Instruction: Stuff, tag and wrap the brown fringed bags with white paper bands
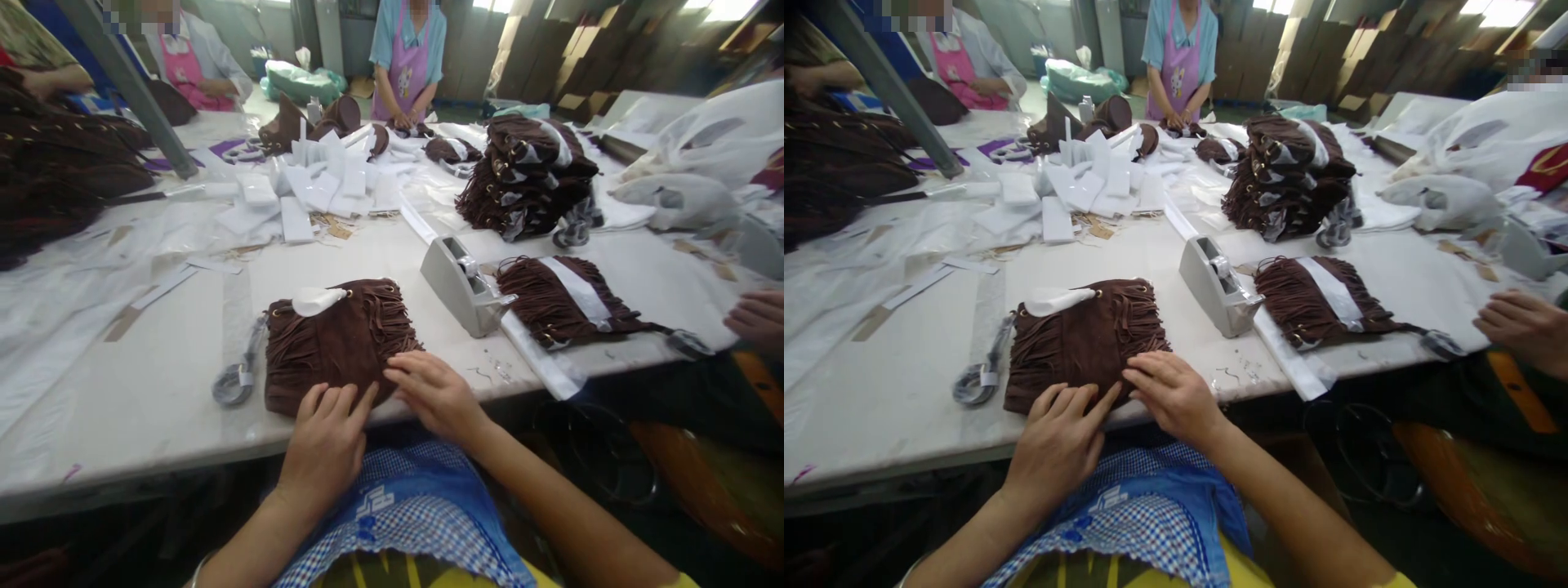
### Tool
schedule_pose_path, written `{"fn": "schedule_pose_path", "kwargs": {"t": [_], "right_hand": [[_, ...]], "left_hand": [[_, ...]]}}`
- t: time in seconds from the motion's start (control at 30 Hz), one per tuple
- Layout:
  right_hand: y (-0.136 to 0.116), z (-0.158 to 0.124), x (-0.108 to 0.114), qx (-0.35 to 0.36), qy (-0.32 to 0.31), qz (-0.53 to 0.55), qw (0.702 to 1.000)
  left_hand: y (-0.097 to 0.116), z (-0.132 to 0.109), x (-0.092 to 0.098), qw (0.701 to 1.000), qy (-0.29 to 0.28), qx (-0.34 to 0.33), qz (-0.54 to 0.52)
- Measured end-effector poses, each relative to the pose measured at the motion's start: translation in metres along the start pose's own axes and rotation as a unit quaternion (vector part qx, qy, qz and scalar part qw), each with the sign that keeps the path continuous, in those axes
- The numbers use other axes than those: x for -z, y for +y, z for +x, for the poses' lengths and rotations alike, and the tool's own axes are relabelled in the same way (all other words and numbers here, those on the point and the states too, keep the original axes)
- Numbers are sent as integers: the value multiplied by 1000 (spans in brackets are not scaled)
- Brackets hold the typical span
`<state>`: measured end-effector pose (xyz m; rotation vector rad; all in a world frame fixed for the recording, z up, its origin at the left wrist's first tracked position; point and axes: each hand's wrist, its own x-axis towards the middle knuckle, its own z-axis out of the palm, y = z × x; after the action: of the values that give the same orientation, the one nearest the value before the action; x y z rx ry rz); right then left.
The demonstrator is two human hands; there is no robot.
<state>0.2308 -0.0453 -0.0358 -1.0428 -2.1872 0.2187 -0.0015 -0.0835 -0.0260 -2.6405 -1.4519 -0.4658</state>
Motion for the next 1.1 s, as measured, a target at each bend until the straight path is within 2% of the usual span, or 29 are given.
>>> {"fn": "schedule_pose_path", "kwargs": {"t": [0.07, 0.13, 0.2, 0.27, 0.37, 0.43, 0.5, 0.57, 0.63, 0.7, 0.77, 0.8, 0.87, 0.93, 1.03, 1.1], "right_hand": [[7, -2, -6, 56, -59, -20, 996], [15, -5, -5, 40, -67, -43, 996], [16, -6, 1, 6, -52, -57, 997], [9, -1, 9, -11, -10, -72, 997], [-12, 20, 8, 6, 50, -91, 995], [-22, 37, -5, 52, 12, -90, 994], [-24, 51, -24, 92, -67, -89, 990], [-19, 59, -42, 97, -124, -95, 983], [-12, 60, -53, 91, -150, -102, 979], [-7, 58, -57, 89, -161, -106, 977], [-4, 55, -56, 96, -163, -104, 976], [-4, 54, -55, 99, -163, -102, 976], [-2, 52, -54, 109, -167, -100, 975], [-2, 51, -55, 111, -173, -102, 973], [-2, 54, -57, 99, -171, -101, 975], [-2, 55, -58, 92, -166, -94, 977]], "left_hand": [[-2, -8, -3, 1000, 17, 4, 7], [-3, -18, -7, 999, 36, 7, 13], [-2, -27, -11, 998, 49, 16, 18], [3, -31, -15, 997, 57, 35, 23], [12, -30, -21, 996, 64, 60, 23], [14, -33, -23, 995, 75, 58, 22], [12, -40, -18, 995, 87, 44, 13], [8, -49, -7, 994, 103, 24, -14], [5, -52, 9, 991, 124, 20, -50], [4, -42, 23, 985, 149, 28, -83], [5, -19, 26, 981, 161, 24, -109], [5, -6, 23, 980, 159, 8, -116], [3, 17, 8, 989, 116, -6, -95], [-2, 25, -9, 995, 73, 33, -59], [-10, 4, -24, 993, 23, 113, -24], [-15, -22, -21, 991, 20, 131, -24]]}}
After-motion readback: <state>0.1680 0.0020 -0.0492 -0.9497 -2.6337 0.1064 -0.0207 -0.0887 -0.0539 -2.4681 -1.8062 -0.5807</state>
